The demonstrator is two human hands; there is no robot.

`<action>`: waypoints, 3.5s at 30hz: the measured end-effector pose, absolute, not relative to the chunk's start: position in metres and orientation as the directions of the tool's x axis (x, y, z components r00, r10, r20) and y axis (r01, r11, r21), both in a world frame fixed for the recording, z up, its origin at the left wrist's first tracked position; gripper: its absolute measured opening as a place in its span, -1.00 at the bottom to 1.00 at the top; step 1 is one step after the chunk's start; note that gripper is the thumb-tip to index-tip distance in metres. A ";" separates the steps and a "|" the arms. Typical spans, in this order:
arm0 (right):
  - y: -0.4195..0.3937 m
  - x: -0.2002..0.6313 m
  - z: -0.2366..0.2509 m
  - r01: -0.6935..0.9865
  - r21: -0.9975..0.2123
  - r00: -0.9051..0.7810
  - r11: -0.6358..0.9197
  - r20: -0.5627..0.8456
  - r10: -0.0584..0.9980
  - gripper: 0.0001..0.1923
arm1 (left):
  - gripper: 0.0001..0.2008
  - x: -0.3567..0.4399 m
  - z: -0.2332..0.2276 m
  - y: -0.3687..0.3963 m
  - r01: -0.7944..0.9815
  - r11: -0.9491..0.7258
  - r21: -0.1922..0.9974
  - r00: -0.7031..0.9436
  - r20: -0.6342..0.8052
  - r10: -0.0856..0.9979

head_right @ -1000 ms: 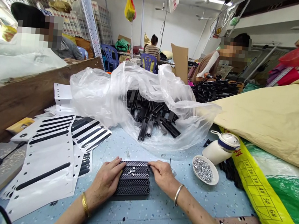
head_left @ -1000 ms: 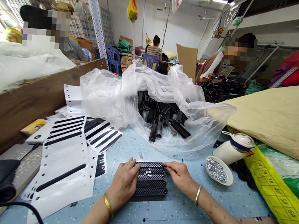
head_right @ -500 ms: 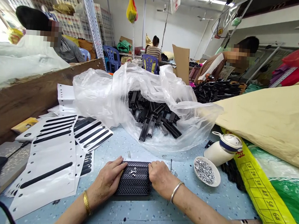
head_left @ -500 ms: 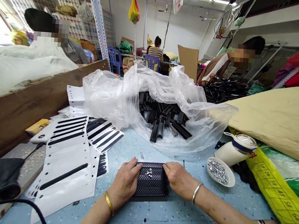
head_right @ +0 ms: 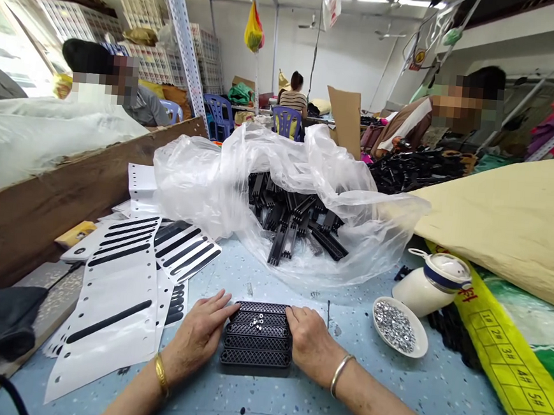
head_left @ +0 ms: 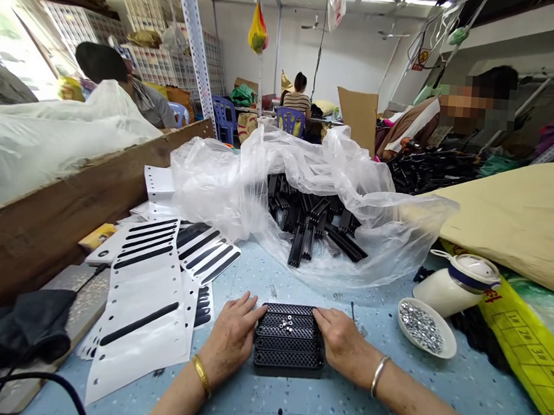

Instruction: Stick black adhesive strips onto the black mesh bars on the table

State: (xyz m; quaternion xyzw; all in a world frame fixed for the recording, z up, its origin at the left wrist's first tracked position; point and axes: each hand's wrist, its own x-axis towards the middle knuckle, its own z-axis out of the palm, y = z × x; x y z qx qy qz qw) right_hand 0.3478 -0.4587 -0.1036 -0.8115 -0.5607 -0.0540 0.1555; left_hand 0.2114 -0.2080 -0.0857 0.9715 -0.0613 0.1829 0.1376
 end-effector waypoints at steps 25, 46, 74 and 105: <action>-0.409 0.340 -0.080 0.901 -0.182 0.425 -0.393 0.196 0.884 -0.76 | -0.70 0.231 -0.072 -0.246 -0.105 -0.951 0.291 0.975 0.220 -0.040; -0.434 0.348 -0.073 0.783 -0.342 0.577 -0.520 0.085 0.812 -0.84 | -0.73 0.224 -0.084 -0.226 -0.043 -0.881 0.471 0.944 0.309 0.119; -0.473 0.332 -0.085 0.884 -0.071 0.465 -0.462 0.215 0.859 -0.51 | -0.44 0.195 -0.092 -0.224 -0.132 -0.986 0.102 0.920 0.382 -0.083; -0.483 0.328 -0.116 0.896 -0.270 0.422 -0.353 0.270 0.865 -0.50 | -0.38 0.184 -0.094 -0.213 -0.121 -0.975 0.185 0.954 0.294 -0.062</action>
